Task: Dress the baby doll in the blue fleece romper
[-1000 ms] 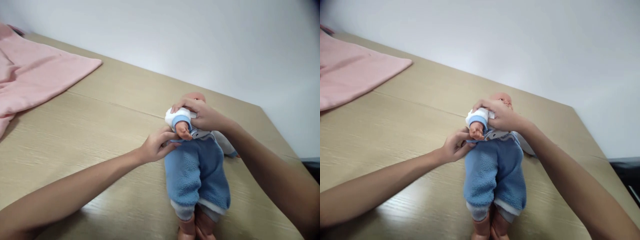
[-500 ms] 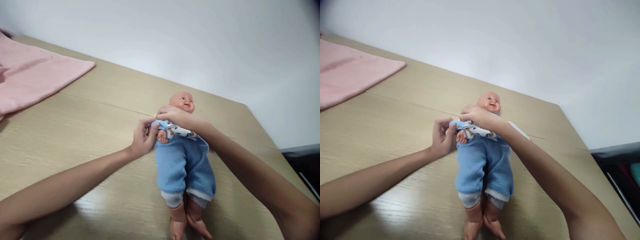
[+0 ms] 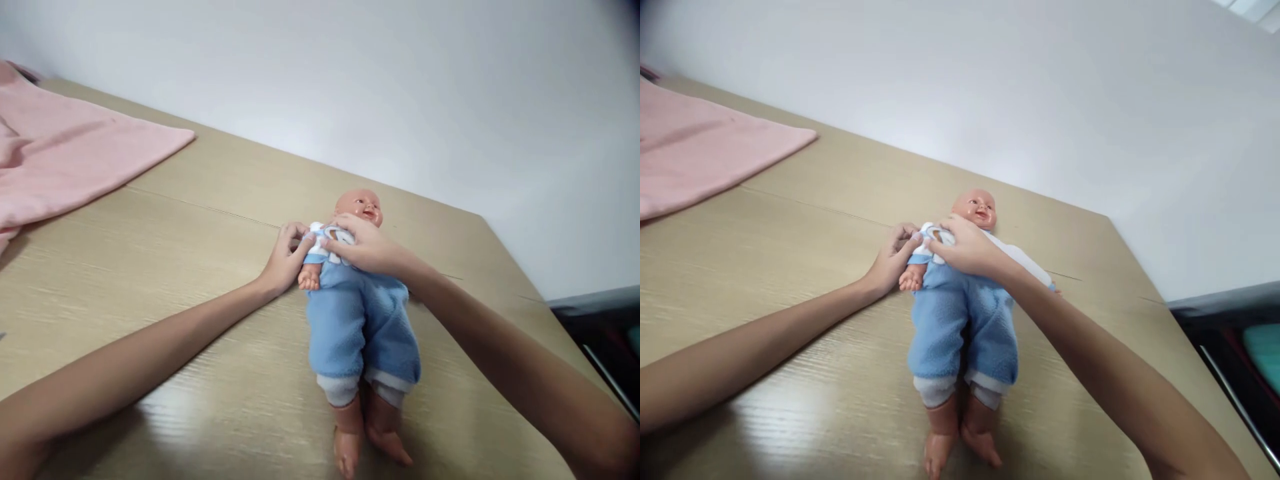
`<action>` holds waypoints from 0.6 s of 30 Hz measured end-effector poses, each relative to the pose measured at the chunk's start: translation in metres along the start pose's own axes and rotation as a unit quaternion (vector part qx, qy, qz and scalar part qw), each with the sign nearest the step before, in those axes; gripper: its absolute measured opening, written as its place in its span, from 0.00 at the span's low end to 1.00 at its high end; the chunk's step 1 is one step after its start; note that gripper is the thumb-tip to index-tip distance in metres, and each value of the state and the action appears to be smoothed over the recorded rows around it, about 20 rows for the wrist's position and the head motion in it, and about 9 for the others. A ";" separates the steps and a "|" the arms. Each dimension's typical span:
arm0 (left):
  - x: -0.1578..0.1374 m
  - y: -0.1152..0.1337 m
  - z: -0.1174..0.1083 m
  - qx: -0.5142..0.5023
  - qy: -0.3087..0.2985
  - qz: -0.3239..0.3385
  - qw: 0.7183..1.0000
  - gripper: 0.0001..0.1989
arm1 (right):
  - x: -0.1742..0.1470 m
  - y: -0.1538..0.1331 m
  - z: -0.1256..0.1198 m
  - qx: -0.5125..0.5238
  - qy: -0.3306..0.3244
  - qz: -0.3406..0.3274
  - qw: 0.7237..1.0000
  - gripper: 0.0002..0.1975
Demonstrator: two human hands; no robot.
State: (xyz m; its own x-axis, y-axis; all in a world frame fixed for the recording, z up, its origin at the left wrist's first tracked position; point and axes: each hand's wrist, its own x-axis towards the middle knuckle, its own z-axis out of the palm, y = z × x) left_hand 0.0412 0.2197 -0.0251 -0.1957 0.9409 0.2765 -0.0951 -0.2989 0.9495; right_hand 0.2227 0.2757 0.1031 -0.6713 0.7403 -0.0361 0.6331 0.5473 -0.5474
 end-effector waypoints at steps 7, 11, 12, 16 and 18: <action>0.005 0.004 -0.004 -0.053 -0.011 -0.101 0.993 0.13 | 0.010 0.011 0.020 -0.095 0.089 0.063 0.989 0.05; 0.020 -0.001 -0.006 -0.073 0.005 -0.162 0.984 0.11 | 0.025 0.021 0.026 -0.090 0.102 0.061 0.989 0.07; 0.025 -0.002 -0.005 -0.078 0.008 -0.179 0.981 0.11 | 0.028 0.023 0.028 -0.091 0.107 0.064 0.988 0.07; 0.049 -0.005 0.000 -0.100 -0.023 -0.272 0.957 0.10 | 0.034 0.028 0.028 -0.082 0.108 0.078 0.988 0.08; 0.059 -0.004 0.003 -0.117 -0.072 -0.324 0.936 0.08 | 0.034 0.027 0.026 -0.077 0.096 0.091 0.988 0.09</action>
State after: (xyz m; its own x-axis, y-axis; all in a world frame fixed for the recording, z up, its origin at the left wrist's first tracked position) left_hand 0.0326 0.2773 -0.0124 0.1090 0.9437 -0.3123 -0.3626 0.3303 0.8714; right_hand 0.2069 0.3057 0.0649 -0.4641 0.8846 0.0454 0.7978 0.4397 -0.4125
